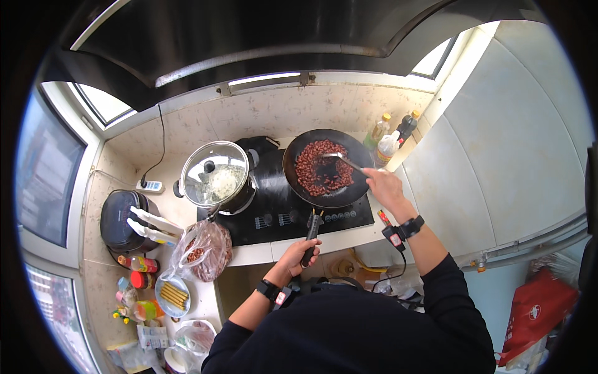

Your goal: The person stirs peanuts in a wok on an induction cooktop using a metal spatula. They briefly rinse the spatula at the sink and return to stirring. The clip ends while the peanuts are still cooking.

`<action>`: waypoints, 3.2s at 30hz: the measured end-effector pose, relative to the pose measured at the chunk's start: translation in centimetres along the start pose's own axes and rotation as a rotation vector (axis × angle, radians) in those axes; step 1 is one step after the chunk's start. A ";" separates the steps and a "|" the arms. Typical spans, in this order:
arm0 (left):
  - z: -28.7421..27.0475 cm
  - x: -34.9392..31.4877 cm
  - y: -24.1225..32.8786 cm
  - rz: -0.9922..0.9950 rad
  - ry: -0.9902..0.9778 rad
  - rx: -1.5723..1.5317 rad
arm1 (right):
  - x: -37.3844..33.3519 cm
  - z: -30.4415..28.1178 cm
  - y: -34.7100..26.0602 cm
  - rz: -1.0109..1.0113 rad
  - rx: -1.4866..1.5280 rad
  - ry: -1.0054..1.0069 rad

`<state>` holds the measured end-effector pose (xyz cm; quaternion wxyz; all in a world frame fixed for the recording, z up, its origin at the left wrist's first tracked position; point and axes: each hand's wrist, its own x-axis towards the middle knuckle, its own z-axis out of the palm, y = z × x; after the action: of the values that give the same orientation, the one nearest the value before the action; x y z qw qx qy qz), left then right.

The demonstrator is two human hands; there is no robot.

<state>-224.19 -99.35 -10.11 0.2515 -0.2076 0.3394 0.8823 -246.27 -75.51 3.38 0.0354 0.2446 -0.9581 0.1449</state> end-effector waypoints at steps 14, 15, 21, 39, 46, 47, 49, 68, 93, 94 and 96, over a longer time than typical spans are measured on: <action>-0.2 0.1 -0.2 0.015 -0.012 0.010 | 7.0 -9.3 6.6 0.300 -0.042 -0.599; -0.2 0.1 -0.3 0.014 -0.010 0.006 | 7.3 -9.6 7.4 0.309 -0.087 -0.680; 0.0 0.1 -0.2 0.031 -0.002 0.035 | 5.9 -2.5 7.8 0.440 0.466 -0.636; 0.4 -0.1 0.2 0.037 -0.003 0.017 | 10.3 -3.9 8.6 0.159 0.155 -0.443; 0.7 -0.4 0.1 0.037 0.037 0.038 | 8.1 -2.5 2.6 -0.146 0.058 -0.203; 0.7 -0.4 0.1 0.037 0.044 0.043 | 7.7 -3.7 2.4 -0.196 0.042 -0.184; 0.6 -0.4 0.1 0.032 0.034 0.043 | 7.6 -6.5 2.7 -0.165 -0.074 -0.221; 0.5 -0.2 0.3 0.016 0.034 0.032 | 3.0 2.3 4.2 -0.015 0.307 -0.075; 0.5 -0.2 0.3 0.020 0.023 0.026 | 3.3 -2.5 4.9 -0.053 0.155 -0.124; 0.5 -0.2 0.2 0.022 0.025 0.020 | 3.7 -4.0 4.9 -0.051 0.093 -0.124; 0.5 -0.1 0.2 0.021 0.024 0.011 | 4.9 -5.9 4.5 0.010 -0.054 -0.117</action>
<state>-224.27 -99.16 -9.61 0.2394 -0.2131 0.3496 0.8804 -252.71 -72.24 8.51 -0.0149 0.2467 -0.9633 0.1045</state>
